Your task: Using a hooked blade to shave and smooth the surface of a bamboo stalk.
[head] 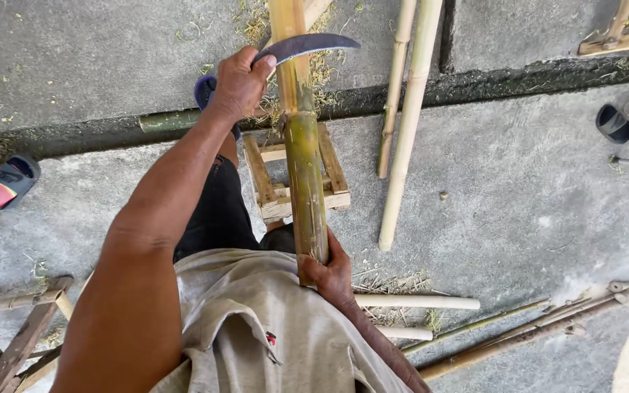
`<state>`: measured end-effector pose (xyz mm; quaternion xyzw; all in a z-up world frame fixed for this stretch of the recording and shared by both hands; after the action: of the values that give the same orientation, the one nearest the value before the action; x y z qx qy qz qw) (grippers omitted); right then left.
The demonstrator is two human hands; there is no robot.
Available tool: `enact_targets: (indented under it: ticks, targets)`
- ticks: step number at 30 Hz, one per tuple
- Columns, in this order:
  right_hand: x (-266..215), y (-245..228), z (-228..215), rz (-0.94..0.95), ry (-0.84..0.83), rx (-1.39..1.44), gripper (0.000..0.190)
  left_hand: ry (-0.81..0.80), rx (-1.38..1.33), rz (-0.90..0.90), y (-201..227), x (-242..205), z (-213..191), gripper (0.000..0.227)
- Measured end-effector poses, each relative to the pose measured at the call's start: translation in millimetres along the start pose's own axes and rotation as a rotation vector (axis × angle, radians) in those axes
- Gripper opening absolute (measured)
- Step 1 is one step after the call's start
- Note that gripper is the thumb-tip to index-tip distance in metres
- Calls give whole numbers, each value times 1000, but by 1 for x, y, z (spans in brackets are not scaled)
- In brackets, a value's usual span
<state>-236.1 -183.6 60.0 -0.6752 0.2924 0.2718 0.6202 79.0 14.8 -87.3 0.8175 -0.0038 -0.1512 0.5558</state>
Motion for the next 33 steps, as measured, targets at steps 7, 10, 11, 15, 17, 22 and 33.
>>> enact_targets:
  ticks: [7, 10, 11, 15, 17, 22, 33]
  targets:
    - [2, 14, -10, -13, -11, -2, 82, -150, -166, -179, 27, -9, -7, 28]
    - [-10, 0, -7, 68, -15, 96, 83, -213, 54, -51, 11, -5, 1, 31]
    - [-4, 2, -7, 69, -22, 111, 83, -147, 116, -25, 12, 3, -5, 31]
    - [1, -1, -9, 64, -24, 54, 84, -155, 144, -65, 35, 0, -12, 29]
    - [-5, 5, -9, 58, -27, 52, 83, -146, 169, -32, 16, 1, -6, 29]
    - [-3, -3, -9, 62, -21, 90, 83, -103, 189, 83, 5, 6, -3, 27]
    - [1, -2, -7, 31, -43, 33, 81, -247, 23, -196, 52, -68, 4, 31]
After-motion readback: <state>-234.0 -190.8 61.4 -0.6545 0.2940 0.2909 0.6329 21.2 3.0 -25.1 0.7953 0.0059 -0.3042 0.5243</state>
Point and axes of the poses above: each hand's wrist, its own x-axis towards the middle knuckle, its own z-axis out of the palm, y = z × x, the point moved 2 cm from there along x, towards the middle knuckle, and after that the axes turned 1 degree about -y, right-handed, at the moved point
